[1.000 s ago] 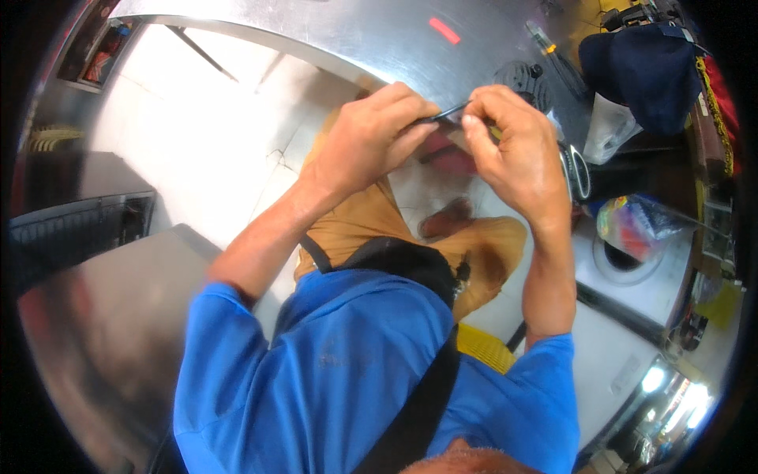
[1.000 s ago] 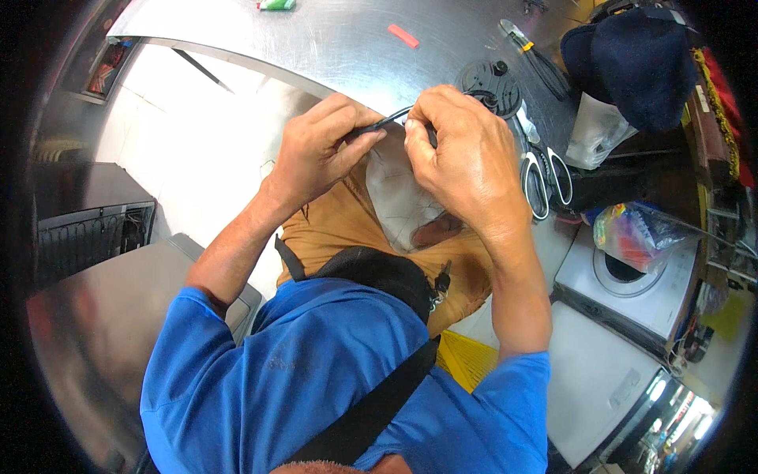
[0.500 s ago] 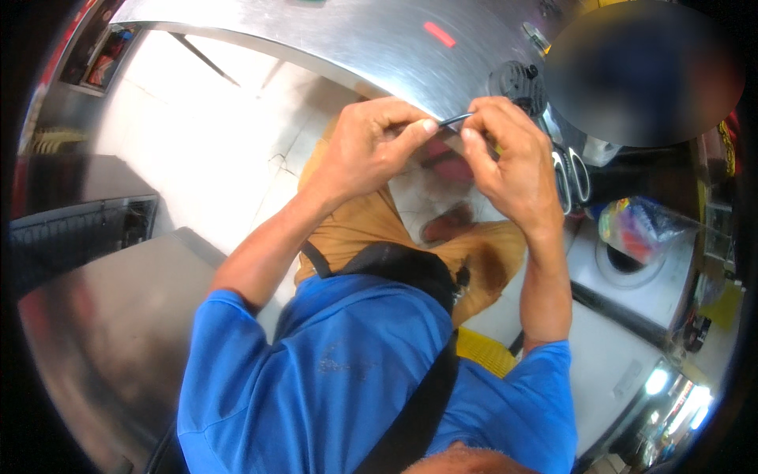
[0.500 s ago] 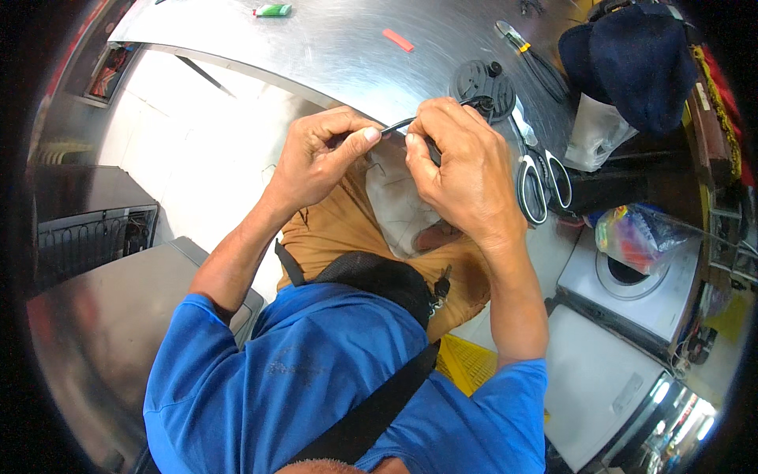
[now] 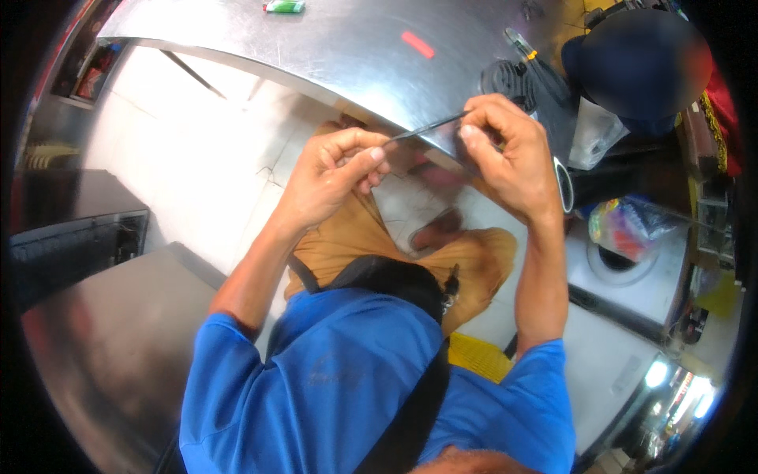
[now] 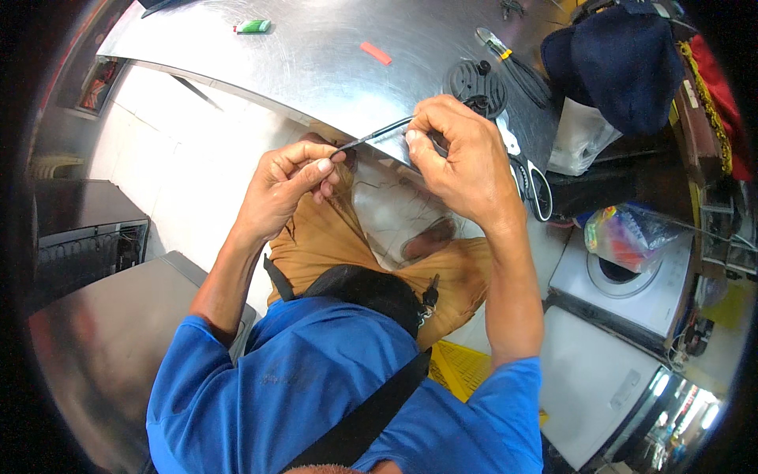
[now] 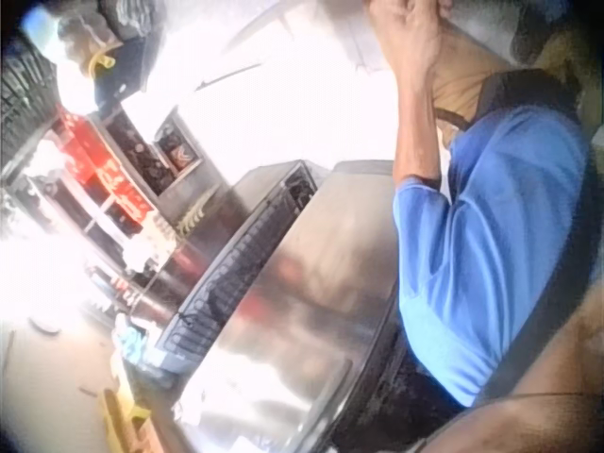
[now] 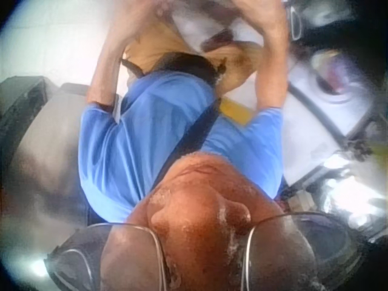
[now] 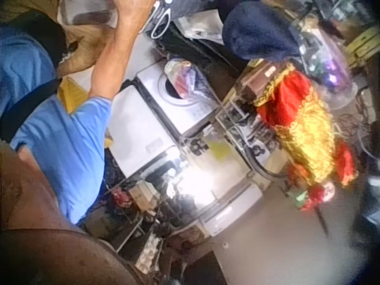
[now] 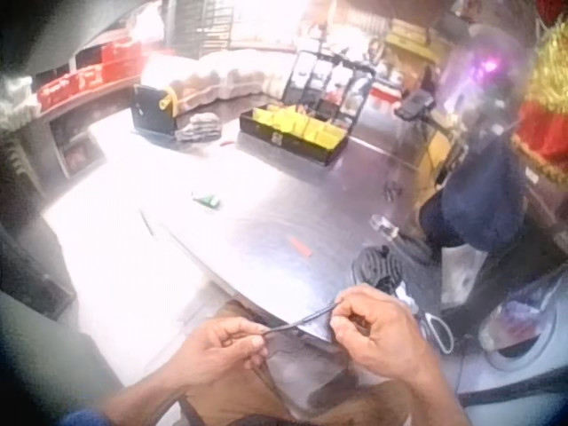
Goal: The person wraps black electrical tape around a black cable repeatedly. They hold the cable with one hand and rotate the tape roll with the other to secure the connection.
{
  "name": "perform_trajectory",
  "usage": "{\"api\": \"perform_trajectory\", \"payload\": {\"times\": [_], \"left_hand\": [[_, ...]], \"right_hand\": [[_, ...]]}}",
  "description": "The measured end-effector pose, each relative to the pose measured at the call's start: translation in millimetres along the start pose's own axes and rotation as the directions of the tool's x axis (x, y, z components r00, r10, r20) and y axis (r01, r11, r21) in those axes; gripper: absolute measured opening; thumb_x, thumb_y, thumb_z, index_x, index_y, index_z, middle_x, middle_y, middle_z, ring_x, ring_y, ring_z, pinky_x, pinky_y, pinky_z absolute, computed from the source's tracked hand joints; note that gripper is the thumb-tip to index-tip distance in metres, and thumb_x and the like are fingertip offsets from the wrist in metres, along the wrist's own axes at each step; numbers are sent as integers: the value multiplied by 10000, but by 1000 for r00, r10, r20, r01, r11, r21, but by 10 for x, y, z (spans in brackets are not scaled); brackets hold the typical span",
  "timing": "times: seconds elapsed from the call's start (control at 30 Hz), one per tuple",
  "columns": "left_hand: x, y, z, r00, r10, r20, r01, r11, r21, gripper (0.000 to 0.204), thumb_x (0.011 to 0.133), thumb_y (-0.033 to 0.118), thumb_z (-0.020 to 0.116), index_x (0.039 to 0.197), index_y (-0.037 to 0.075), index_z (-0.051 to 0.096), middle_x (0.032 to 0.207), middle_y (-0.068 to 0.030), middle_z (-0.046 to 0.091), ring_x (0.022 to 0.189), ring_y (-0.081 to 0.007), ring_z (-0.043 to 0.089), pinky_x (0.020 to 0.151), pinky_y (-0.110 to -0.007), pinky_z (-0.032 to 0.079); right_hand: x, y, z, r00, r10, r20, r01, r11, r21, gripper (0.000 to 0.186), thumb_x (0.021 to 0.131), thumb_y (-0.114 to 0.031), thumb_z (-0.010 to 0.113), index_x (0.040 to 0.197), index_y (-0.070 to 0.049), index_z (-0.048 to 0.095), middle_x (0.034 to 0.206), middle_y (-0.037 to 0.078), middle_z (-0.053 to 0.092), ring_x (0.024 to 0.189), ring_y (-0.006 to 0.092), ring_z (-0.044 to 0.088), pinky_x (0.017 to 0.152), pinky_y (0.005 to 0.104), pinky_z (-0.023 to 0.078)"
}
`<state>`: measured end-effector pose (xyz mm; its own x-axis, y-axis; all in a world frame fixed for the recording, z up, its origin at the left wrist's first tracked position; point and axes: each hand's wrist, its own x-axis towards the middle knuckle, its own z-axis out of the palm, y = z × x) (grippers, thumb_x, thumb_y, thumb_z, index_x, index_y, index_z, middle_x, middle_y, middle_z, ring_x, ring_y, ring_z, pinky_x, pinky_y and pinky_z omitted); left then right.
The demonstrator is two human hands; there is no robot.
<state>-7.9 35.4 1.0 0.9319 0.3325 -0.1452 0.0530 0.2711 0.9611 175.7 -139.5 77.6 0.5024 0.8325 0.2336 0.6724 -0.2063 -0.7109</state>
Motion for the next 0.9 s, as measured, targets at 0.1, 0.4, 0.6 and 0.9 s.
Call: {"api": "perform_trajectory", "payload": {"times": [0.1, 0.4, 0.6, 0.9], "left_hand": [[7, 16, -7, 1000, 12, 0, -12, 1000, 6, 196, 1031, 136, 663, 1142, -9, 733, 912, -27, 681, 777, -85, 647, 669, -226, 520], [51, 111, 27, 991, 134, 25, -136, 968, 211, 158, 983, 106, 727, 1089, -6, 762, 897, -5, 641, 769, -68, 620, 640, -199, 485], [34, 194, 65, 989, 123, 81, -141, 946, 291, 180, 953, 142, 773, 1065, 1, 778, 891, 1, 650, 771, -48, 564, 659, -212, 436], [78, 187, 149, 985, 94, 145, -102, 993, 54, 225, 979, 216, 751, 1048, 3, 772, 856, -5, 666, 783, -64, 603, 686, -230, 489]], "right_hand": [[13, 44, -13, 1000, 8, -3, -8, 999, 38, 92, 872, -57, 677, 894, 31, 666, 931, 96, 682, 786, 195, 644, 728, 323, 507], [35, 219, -152, 998, -51, 38, 47, 995, 90, 81, 877, -44, 693, 898, 30, 666, 984, 73, 682, 806, 135, 604, 742, 286, 491], [23, 149, -218, 997, -42, 71, 38, 998, 46, 72, 881, -45, 684, 905, 22, 673, 1032, 102, 695, 824, 151, 629, 749, 301, 502], [-223, -249, -35, 972, -224, -75, 220, 974, -55, 178, 903, -109, 660, 1053, -22, 700, 1231, 154, 699, 913, 233, 702, 741, 335, 545]]}}
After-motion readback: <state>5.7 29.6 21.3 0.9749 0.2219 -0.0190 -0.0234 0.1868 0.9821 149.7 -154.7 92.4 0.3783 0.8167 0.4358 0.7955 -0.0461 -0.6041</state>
